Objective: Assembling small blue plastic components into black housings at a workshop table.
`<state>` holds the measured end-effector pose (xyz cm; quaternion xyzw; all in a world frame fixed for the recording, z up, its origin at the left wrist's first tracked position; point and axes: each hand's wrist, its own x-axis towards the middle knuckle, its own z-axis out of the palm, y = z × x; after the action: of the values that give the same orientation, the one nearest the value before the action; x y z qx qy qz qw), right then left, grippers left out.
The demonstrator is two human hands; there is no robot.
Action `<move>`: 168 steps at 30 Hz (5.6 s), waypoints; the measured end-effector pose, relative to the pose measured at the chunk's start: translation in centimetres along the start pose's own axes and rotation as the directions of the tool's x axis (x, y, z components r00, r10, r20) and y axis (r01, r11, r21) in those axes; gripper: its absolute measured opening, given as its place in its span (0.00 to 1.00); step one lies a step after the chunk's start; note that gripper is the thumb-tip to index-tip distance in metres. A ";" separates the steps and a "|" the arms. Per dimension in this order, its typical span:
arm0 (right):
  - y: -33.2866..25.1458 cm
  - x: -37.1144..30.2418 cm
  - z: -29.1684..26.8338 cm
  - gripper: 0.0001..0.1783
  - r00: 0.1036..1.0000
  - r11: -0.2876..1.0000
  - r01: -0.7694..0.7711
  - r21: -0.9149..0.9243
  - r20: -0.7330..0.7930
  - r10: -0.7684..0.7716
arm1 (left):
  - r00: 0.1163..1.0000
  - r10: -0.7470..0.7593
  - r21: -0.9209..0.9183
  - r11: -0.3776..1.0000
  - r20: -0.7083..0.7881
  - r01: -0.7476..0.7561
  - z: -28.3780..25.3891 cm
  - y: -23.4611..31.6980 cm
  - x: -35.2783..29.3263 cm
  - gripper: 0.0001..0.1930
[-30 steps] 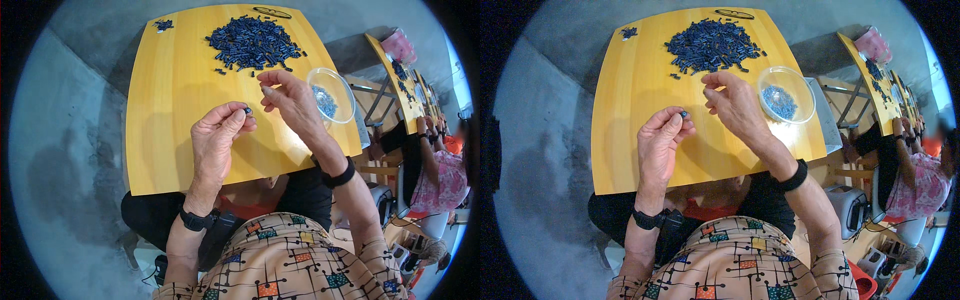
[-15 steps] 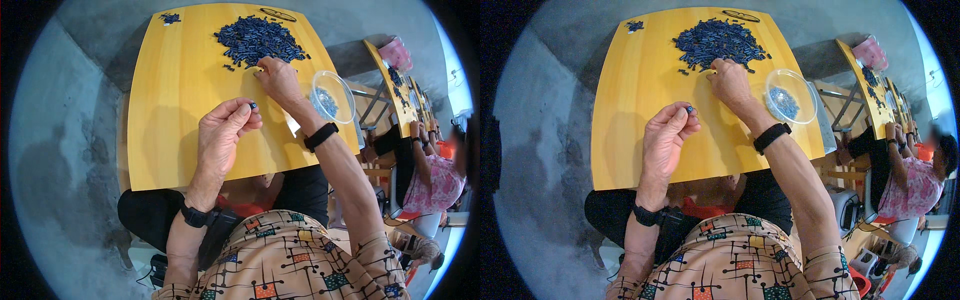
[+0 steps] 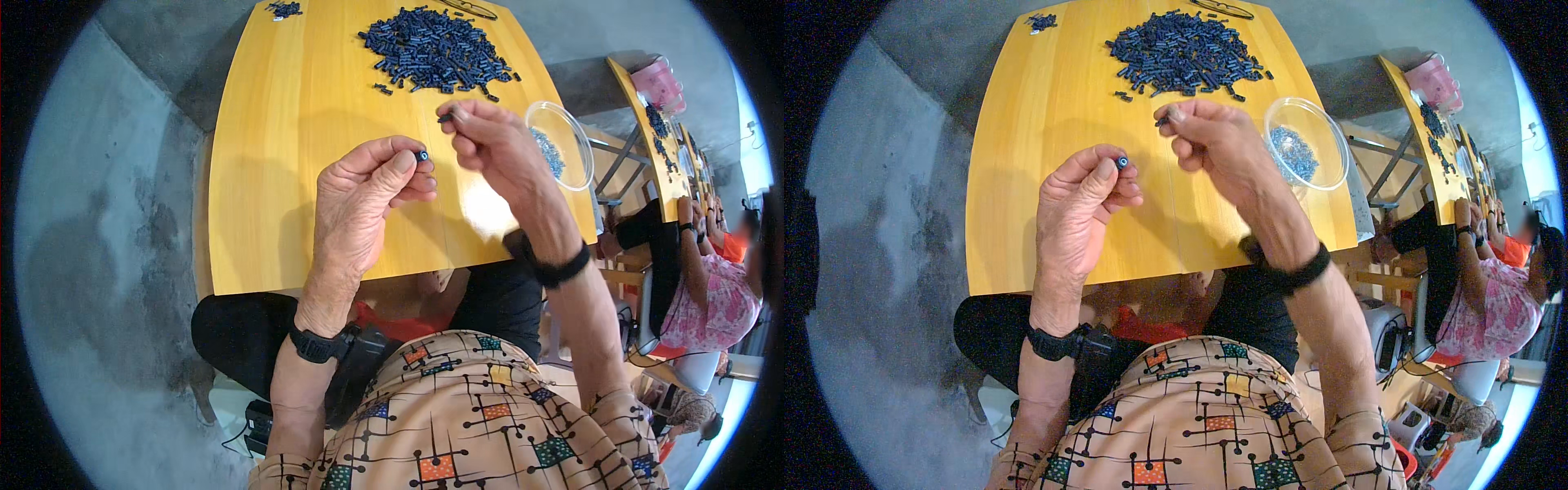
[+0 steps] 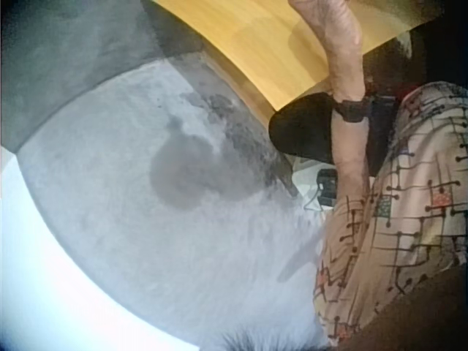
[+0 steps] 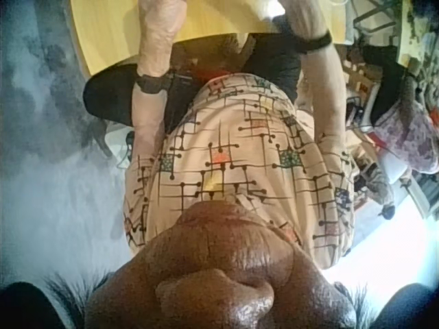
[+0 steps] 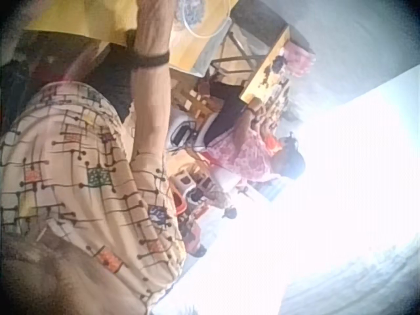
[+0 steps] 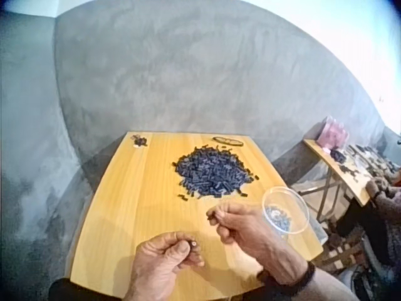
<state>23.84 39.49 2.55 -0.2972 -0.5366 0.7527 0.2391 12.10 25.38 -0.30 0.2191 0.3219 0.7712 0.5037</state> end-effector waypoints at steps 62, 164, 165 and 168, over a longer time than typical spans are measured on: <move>2.4 -7.3 1.5 0.08 0.990 0.957 0.131 0.260 -0.093 -0.111 | 0.982 0.178 0.469 0.864 0.059 -0.185 2.3 -0.5 -0.9 0.06; 2.5 -7.4 -1.5 0.24 0.884 0.927 0.358 0.113 0.277 -0.376 | 0.996 -0.017 0.036 0.999 0.083 0.014 5.1 -5.3 -2.2 0.10; 2.3 -7.4 -1.5 0.24 0.901 0.939 0.339 0.062 0.264 -0.343 | 0.998 -0.026 0.041 0.999 0.065 0.023 5.2 -5.2 -2.2 0.10; 3.3 -6.6 -2.1 0.22 0.812 0.860 0.507 0.052 0.306 -0.497 | 0.998 -0.020 0.053 0.998 0.052 0.018 5.9 -5.3 -2.2 0.10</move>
<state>29.91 35.37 0.15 -0.0274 -0.6386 0.6911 0.3372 20.21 26.51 -0.03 0.2495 0.3309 0.7515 0.5133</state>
